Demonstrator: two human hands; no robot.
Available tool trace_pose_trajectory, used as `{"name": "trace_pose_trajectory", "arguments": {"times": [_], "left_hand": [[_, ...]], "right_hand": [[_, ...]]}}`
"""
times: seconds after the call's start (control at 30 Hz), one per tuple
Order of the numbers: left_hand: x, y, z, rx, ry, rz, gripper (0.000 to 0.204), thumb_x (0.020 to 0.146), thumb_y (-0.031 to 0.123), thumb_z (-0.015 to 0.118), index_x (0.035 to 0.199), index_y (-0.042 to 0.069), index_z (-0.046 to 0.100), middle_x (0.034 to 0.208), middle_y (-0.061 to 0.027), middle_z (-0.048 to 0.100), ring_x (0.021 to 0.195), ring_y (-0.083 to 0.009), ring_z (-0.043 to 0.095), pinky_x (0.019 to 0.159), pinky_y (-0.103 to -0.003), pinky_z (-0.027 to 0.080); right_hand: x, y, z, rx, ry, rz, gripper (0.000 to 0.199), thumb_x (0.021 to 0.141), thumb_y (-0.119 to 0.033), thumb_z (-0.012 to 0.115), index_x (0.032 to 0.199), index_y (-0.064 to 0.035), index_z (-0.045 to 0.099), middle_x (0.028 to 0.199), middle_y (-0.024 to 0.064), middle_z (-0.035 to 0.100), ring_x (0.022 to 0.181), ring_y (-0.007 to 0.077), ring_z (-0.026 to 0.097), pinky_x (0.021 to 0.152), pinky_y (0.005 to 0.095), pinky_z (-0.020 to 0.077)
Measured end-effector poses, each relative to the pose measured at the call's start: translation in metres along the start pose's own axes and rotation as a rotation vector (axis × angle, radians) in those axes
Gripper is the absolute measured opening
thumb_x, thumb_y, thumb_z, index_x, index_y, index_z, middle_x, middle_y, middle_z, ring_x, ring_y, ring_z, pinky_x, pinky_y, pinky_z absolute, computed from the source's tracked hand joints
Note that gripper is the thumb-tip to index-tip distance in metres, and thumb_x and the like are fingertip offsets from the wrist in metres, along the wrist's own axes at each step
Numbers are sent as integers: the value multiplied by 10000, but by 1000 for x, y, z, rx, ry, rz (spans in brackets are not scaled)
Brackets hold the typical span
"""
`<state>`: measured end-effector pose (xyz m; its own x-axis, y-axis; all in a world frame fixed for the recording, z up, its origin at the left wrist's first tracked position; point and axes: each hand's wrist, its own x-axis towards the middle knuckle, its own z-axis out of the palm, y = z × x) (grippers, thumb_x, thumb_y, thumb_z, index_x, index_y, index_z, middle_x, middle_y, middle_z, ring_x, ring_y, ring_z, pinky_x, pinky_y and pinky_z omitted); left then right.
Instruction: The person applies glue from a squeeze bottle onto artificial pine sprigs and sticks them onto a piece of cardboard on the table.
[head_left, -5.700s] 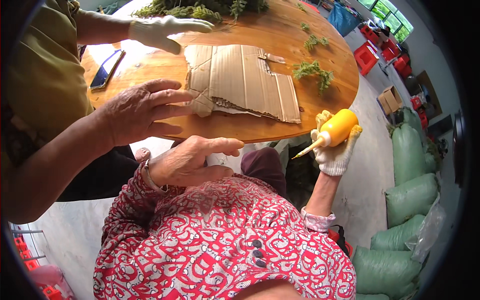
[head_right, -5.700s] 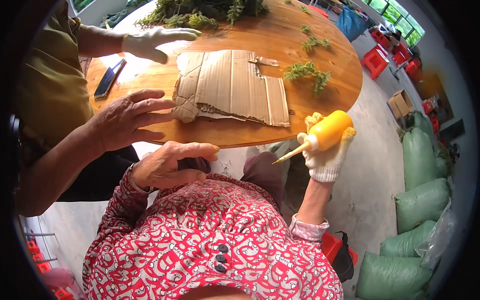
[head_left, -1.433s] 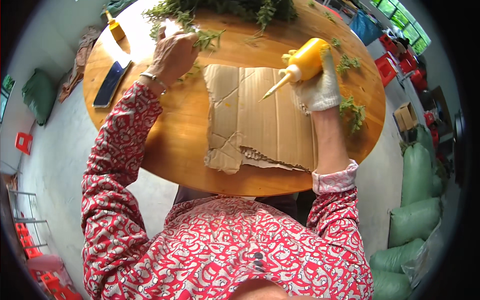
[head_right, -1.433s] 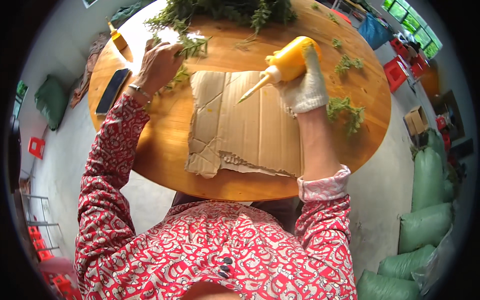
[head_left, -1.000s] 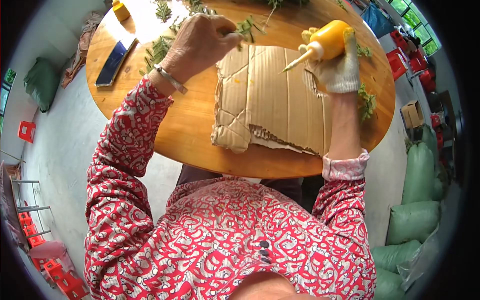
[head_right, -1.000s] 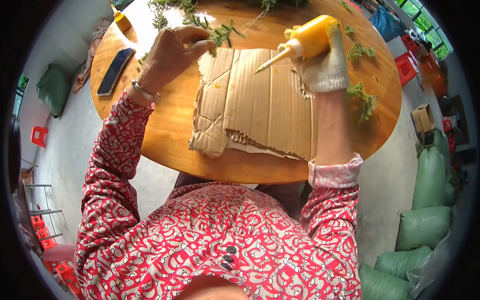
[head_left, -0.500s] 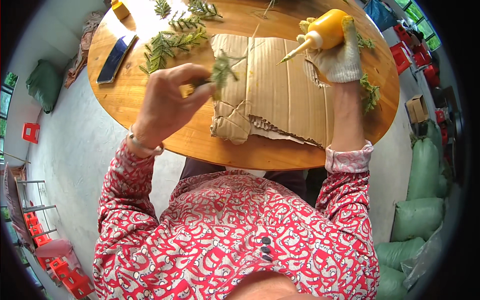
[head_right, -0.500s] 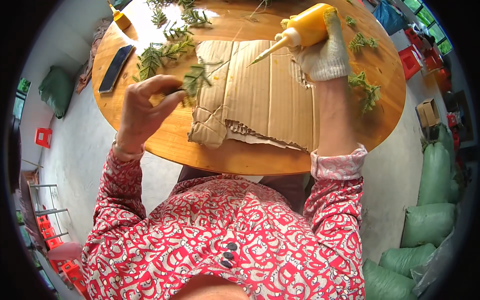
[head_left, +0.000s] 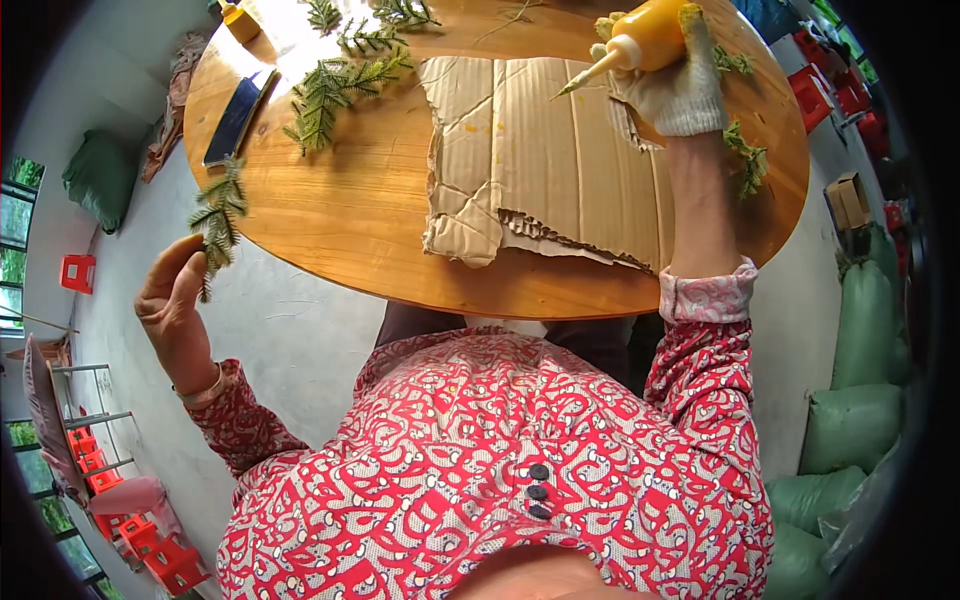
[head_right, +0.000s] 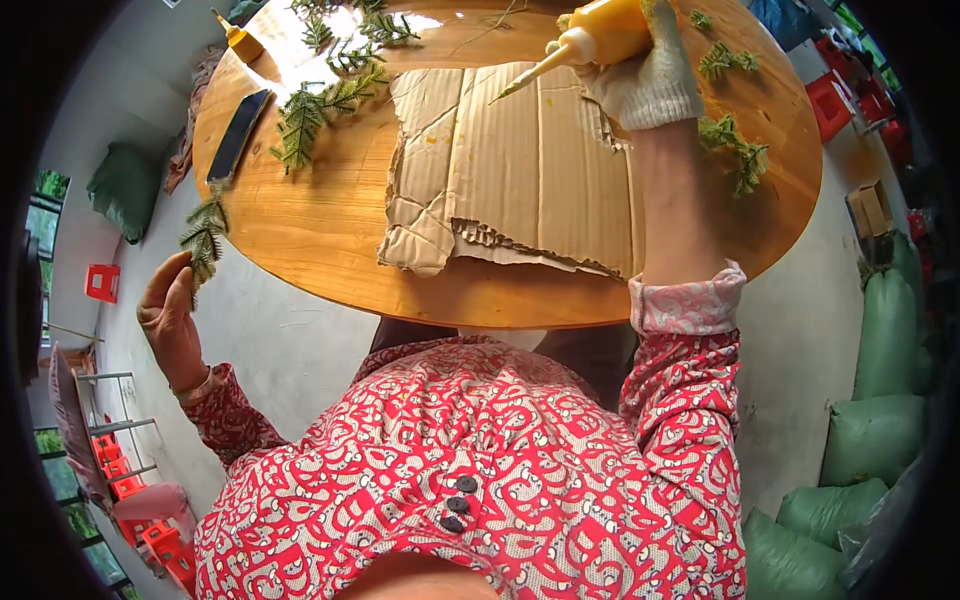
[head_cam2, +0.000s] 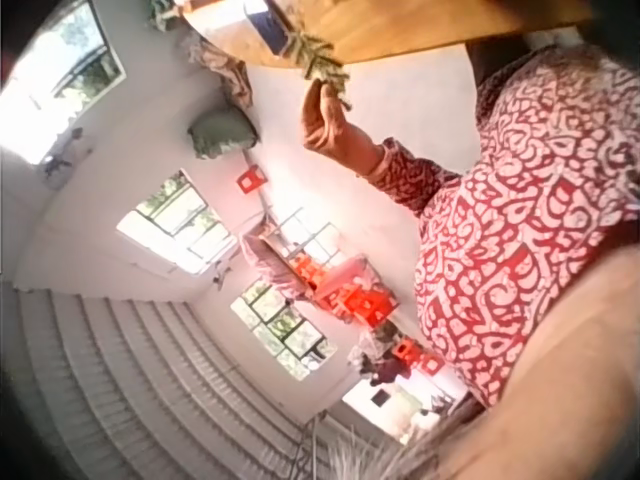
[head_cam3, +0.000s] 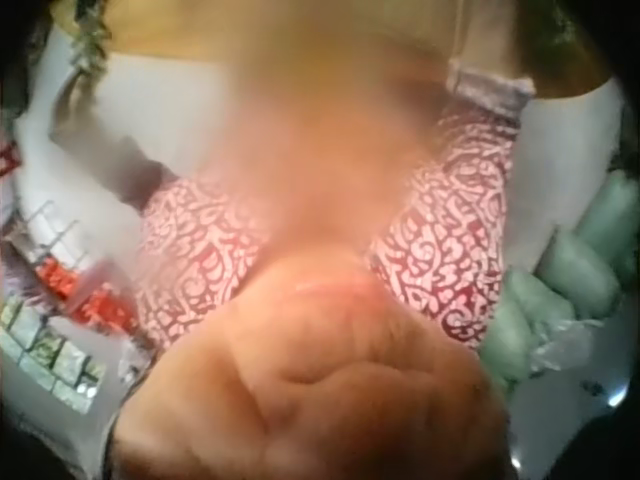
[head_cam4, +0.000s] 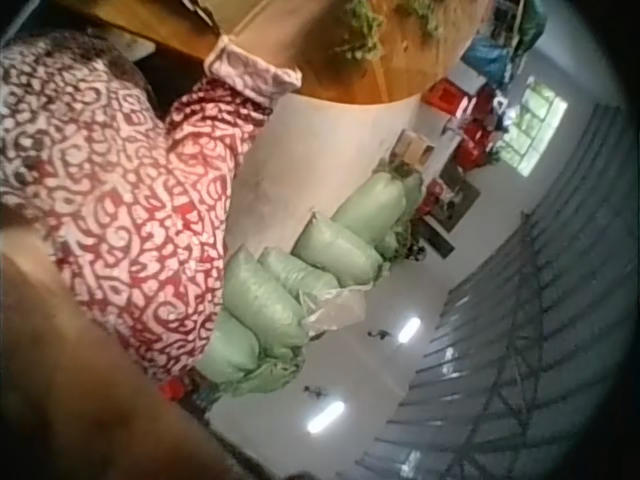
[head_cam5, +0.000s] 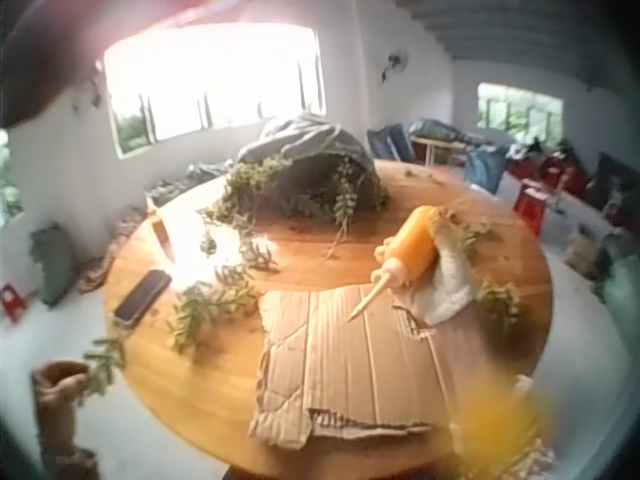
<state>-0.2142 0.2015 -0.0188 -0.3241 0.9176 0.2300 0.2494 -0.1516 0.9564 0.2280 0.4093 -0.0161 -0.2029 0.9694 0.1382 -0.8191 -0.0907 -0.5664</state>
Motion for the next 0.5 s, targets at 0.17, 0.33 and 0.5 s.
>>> {"name": "trace_pose_trajectory", "arguments": {"times": [0.17,0.33,0.5], "left_hand": [[7,3,40,-178,-93,30,247,831,0,581,1067,-55,630,918,-93,671,754,-98,589,680,-170,441],[20,13,129,-335,-378,-6,172,786,-6,661,956,-34,668,747,-79,674,573,-76,538,493,-174,418],[23,16,180,6,-613,258,167,804,70,669,948,-14,674,747,-63,673,573,-111,559,519,-220,444]], "right_hand": [[-6,1,-5,-23,63,-18,321,829,-353,676,981,-78,608,857,151,650,799,320,642,609,432,566],[-9,5,8,-96,12,-25,359,829,-360,675,991,-49,598,887,150,642,807,310,638,625,422,567],[-12,12,16,-179,-32,-59,417,832,-380,668,1007,-11,586,929,161,628,795,302,630,650,401,564]]}}
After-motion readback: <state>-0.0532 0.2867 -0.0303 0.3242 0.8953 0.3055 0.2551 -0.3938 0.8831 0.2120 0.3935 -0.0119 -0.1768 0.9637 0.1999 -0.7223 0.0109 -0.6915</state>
